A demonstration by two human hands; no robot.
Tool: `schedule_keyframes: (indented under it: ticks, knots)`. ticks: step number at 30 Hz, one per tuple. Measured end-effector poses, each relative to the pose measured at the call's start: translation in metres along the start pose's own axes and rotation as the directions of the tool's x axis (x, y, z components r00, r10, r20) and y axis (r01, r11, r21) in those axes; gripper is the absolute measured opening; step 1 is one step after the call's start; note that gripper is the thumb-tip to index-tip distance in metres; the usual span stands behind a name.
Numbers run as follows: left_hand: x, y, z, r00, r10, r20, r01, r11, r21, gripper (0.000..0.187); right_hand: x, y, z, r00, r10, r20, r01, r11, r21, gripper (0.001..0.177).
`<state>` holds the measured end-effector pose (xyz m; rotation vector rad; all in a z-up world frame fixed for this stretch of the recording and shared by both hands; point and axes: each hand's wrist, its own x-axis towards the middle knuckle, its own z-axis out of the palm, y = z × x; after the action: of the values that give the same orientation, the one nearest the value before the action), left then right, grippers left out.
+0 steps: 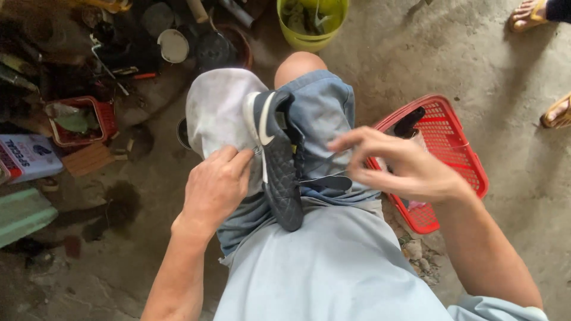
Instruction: Hand-stitching the sole of a sneaker to the upper part using a needle and thread in a workshop environment.
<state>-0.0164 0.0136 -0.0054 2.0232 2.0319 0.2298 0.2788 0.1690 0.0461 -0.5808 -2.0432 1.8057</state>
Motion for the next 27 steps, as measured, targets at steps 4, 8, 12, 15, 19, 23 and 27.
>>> schedule_keyframes:
  ticks: [4,8,12,15,19,23,27]
  knots:
    - [0.004,0.004,0.020,0.995,0.048,-0.086,-0.032,0.984,0.175,0.007,0.001,-0.007,0.007,0.995,0.068,-0.078,-0.013,0.830,0.557,0.012]
    - [0.006,0.009,0.013,0.998,0.031,-0.061,-0.020,0.985,0.174,0.011,0.044,0.033,0.039,0.946,0.230,-0.230,-0.181,0.959,0.217,0.018]
    - [0.000,0.009,0.015,0.999,0.012,-0.031,-0.007,0.983,0.182,0.016,0.056,0.083,0.067,0.909,0.371,-0.190,-0.321,0.914,0.249,0.025]
    - [-0.001,0.009,0.022,0.999,0.030,-0.035,-0.021,0.974,0.225,0.015,0.048,0.114,0.071,0.920,0.374,-0.116,-0.372,0.927,0.040,0.037]
    - [0.005,0.011,0.017,0.997,0.069,-0.035,-0.061,0.977,0.206,0.018,0.049,0.124,0.070,0.937,0.349,0.009,-0.349,0.937,0.014,0.043]
    - [0.008,0.009,0.016,0.997,0.073,-0.022,-0.068,0.981,0.182,0.018,0.051,0.117,0.068,0.932,0.360,0.037,-0.361,0.932,0.038,0.046]
    - [0.010,0.009,0.026,0.997,0.067,-0.032,-0.061,0.982,0.179,0.019,0.063,0.099,0.060,0.915,0.382,0.132,-0.376,0.924,-0.072,0.057]
